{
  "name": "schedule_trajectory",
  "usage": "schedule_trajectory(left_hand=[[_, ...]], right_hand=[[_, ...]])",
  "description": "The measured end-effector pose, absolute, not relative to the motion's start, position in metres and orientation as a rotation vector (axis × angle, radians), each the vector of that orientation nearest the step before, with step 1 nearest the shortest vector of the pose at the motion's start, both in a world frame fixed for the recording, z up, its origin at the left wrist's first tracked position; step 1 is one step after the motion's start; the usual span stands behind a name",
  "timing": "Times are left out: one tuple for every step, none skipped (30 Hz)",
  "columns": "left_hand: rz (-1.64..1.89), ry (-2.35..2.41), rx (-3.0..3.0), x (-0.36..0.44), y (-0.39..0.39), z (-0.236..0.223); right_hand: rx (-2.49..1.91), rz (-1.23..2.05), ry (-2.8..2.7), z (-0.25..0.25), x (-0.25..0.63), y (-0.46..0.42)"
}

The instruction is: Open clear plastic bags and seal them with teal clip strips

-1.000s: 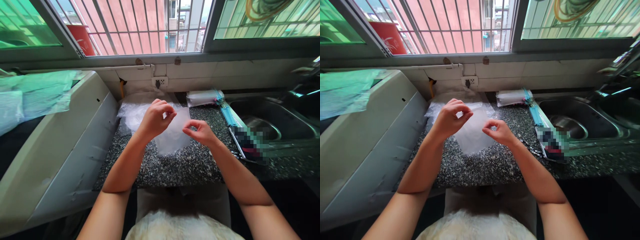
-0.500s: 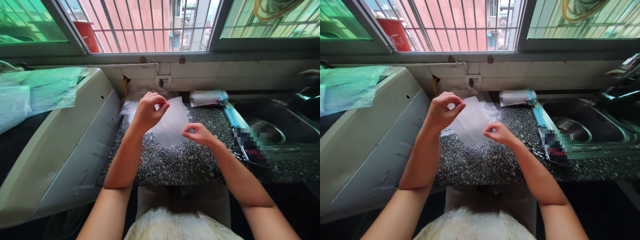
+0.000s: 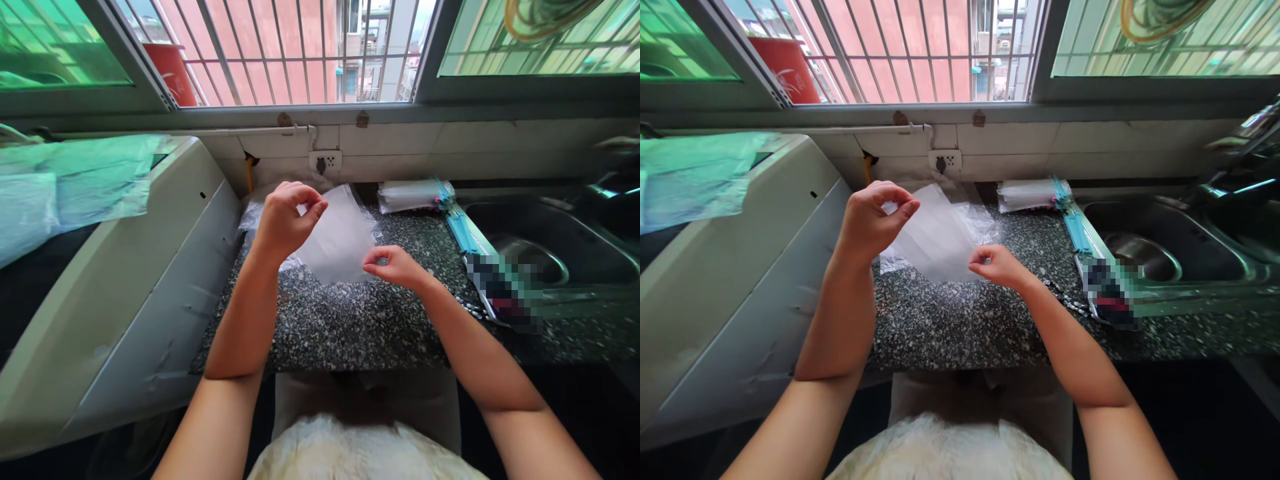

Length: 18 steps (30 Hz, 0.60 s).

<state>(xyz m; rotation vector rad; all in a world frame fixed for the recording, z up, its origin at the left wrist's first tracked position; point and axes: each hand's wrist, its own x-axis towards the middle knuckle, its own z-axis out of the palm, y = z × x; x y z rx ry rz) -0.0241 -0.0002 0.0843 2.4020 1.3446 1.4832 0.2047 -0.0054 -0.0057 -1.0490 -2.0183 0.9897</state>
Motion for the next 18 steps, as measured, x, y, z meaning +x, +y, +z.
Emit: schedule_trajectory(left_hand=[[1.484,1.350,2.397,-0.0246,0.0002,0.0841],[1.481,1.353,2.393,-0.0247,0.0004,0.0840],[1.474,1.352,2.393,-0.0245,0.0004,0.0839],[1.464,1.348,2.395,-0.0239,0.0002,0.0839],[1.454,1.344,2.399,-0.0233,-0.0001,0.0840],[1.447,1.341,2.404,-0.0227,-0.0004,0.0840],[1.445,1.339,2.406,-0.0223,-0.0007,0.0840],[1.450,1.339,2.406,-0.0223,-0.0007,0.0839],[1.458,1.340,2.404,-0.0226,-0.0006,0.0837],[1.471,1.343,2.398,-0.0233,-0.0002,0.0835],[1.486,1.347,2.390,-0.0242,0.0004,0.0831],[1.500,1.351,2.381,-0.0252,0.0010,0.0828],[1.506,1.354,2.375,-0.0262,0.0016,0.0826],[1.506,1.356,2.372,-0.0268,0.0020,0.0824],[1.498,1.356,2.373,-0.0270,0.0021,0.0824],[1.485,1.353,2.378,-0.0267,0.0018,0.0825],[1.467,1.348,2.386,-0.0259,0.0010,0.0828],[1.449,1.343,2.395,-0.0245,-0.0003,0.0832]], right_hand=[[-1.053,0.984,-2.022,-0.0064,0.2050,-0.0047],[-1.059,0.981,-2.026,-0.0067,0.2055,-0.0041],[-1.066,0.984,-2.030,-0.0067,0.2061,-0.0037],[-1.071,0.990,-2.035,-0.0065,0.2068,-0.0035],[-1.073,1.000,-2.043,-0.0063,0.2076,-0.0033],[-1.071,1.014,-2.054,-0.0061,0.2085,-0.0031],[-1.071,1.029,-2.063,-0.0061,0.2092,-0.0030],[-1.075,1.044,-2.073,-0.0063,0.2098,-0.0028],[-1.085,1.058,-2.080,-0.0068,0.2102,-0.0025],[-1.101,1.068,-2.086,-0.0075,0.2105,-0.0021],[-1.119,1.073,-2.090,-0.0084,0.2106,-0.0017],[-1.133,1.072,-2.092,-0.0094,0.2106,-0.0013],[-1.141,1.070,-2.098,-0.0104,0.2106,-0.0009],[-1.144,1.070,-2.105,-0.0112,0.2107,-0.0004],[-1.146,1.072,-2.110,-0.0118,0.2110,0.0001],[-1.147,1.077,-2.109,-0.0120,0.2114,0.0005],[-1.145,1.086,-2.101,-0.0116,0.2119,0.0009],[-1.135,1.095,-2.085,-0.0107,0.2125,0.0011]])
